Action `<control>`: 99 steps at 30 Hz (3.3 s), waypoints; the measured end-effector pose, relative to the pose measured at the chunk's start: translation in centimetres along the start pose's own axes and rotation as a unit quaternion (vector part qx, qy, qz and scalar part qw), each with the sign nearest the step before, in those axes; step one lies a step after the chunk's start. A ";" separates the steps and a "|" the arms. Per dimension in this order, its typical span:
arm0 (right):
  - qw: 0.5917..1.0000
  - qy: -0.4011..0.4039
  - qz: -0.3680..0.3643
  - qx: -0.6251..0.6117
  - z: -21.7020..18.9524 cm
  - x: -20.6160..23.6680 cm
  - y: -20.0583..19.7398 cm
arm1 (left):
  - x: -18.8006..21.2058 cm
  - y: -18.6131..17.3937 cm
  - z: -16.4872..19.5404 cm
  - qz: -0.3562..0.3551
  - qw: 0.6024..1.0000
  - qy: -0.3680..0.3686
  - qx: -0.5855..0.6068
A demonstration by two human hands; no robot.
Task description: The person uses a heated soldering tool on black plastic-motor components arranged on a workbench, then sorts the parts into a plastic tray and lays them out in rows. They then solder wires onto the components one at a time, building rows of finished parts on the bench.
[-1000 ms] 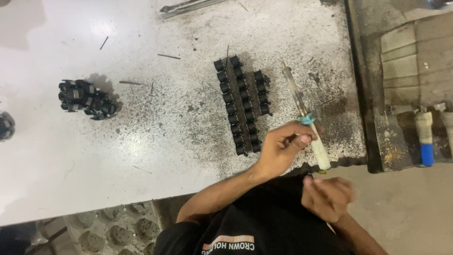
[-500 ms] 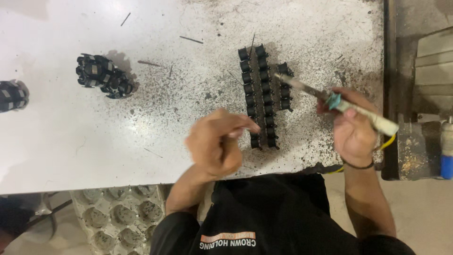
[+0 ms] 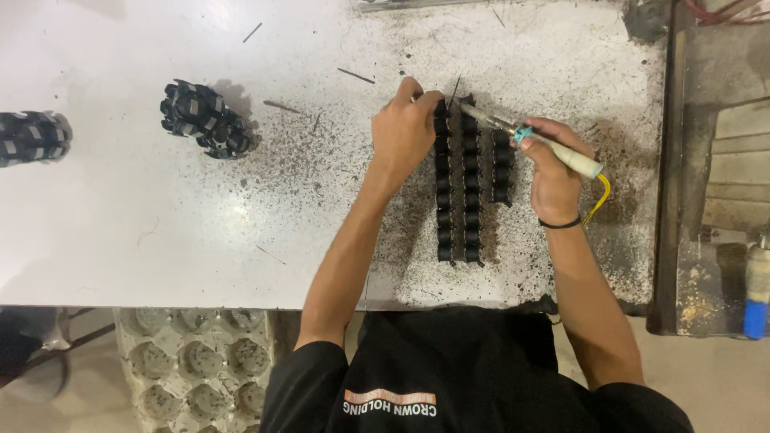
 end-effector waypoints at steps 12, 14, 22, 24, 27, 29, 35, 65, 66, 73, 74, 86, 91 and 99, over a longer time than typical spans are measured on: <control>0.968 -0.102 -0.036 0.226 -1.9 0.8 1.9 | -0.6 -0.4 -0.2 -0.050 0.998 -0.018 0.025; 0.966 -0.107 -0.047 0.229 -2.0 0.8 2.1 | -0.8 -0.5 -0.2 -0.047 0.998 -0.014 0.036; 0.985 -0.052 -0.038 0.161 -1.5 0.6 2.1 | -1.7 0.7 -0.7 -0.063 0.997 0.003 0.047; 0.988 -0.045 -0.037 0.141 -1.5 0.5 2.1 | -1.8 1.1 -0.7 -0.072 0.996 -0.002 0.056; 0.983 -0.027 -0.017 0.179 -1.2 0.5 1.8 | -1.7 1.2 -0.4 -0.060 0.997 0.006 0.042; 0.987 -0.028 -0.015 0.155 -1.2 0.5 1.7 | -1.7 1.2 -0.3 -0.057 0.997 0.011 0.043; 0.989 -0.034 -0.015 0.141 -1.2 0.7 1.8 | -1.7 1.2 -0.2 -0.056 0.998 0.008 0.034; 0.988 -0.062 -0.017 0.141 -1.4 0.5 2.1 | -1.0 0.6 -0.5 -0.029 0.995 -0.002 0.099; 0.990 -0.061 -0.014 0.123 -1.4 0.5 2.1 | -1.0 0.6 -0.4 -0.029 0.994 0.000 0.102; 0.990 -0.055 -0.014 0.126 -1.3 0.5 2.0 | -1.3 1.3 -0.8 -0.046 0.996 0.010 0.075; 0.990 -0.054 -0.021 0.132 -1.2 0.5 2.0 | -1.3 1.4 -0.9 -0.051 0.996 0.014 0.069; 0.987 -0.117 -0.025 0.103 -3.0 1.2 0.9 | -0.3 -1.6 0.6 0.003 0.989 -0.031 0.142; 0.960 -0.111 -0.047 0.253 -3.2 3.3 1.4 | 1.6 -1.8 1.1 -0.001 0.997 -0.019 0.080; 0.952 -0.129 -0.058 0.270 -3.2 3.2 2.1 | 1.9 -0.6 0.4 -0.030 0.996 -0.032 0.078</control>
Point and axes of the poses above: each hand's wrist, its own x-axis away from the middle knuckle, its own y-axis out of the palm, z = x × y, the point moved 3 cm from there along -x, towards the middle knuckle, and after that the axes turned 3 degrees about z, right-handed, at the moved point
